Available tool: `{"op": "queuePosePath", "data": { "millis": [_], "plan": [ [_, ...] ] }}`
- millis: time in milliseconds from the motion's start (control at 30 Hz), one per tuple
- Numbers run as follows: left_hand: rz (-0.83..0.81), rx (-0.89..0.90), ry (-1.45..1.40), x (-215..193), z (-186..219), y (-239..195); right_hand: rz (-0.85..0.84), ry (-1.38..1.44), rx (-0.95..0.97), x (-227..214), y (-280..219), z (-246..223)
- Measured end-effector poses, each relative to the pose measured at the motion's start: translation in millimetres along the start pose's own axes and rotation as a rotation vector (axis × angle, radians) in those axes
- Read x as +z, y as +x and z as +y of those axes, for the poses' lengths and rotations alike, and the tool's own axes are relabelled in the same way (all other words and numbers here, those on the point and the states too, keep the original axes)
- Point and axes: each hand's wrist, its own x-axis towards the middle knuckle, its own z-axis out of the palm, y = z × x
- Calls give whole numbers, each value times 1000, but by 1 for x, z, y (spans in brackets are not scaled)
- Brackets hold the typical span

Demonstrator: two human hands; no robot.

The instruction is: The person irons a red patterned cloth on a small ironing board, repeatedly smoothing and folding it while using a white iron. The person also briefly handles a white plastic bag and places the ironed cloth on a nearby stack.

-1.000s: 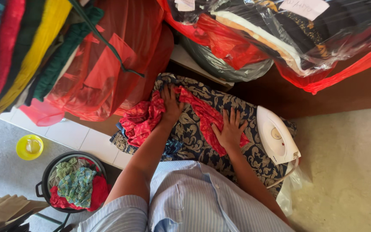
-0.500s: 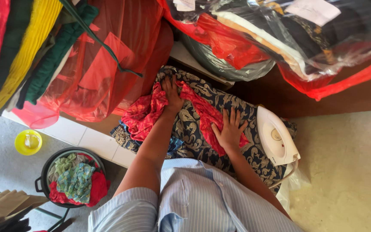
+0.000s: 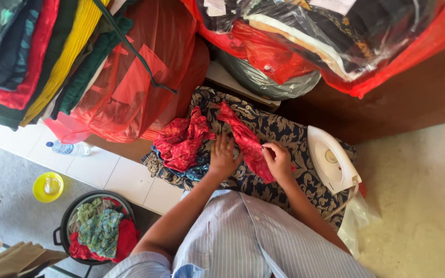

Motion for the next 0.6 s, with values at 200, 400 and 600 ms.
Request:
{"op": "queuePosePath", "data": {
  "millis": [200,400,600],
  "plan": [
    [-332,-262,-1263,-7,15,-27,-111,585,249,-3,-20,-41],
    [-191,-75,-1654,-28,9,-33,-10,435,320,-10,-40,-33],
    [-216,-57,-1674,-61,3,-38,60,541,403,-2,-62,-3]
  ]
}}
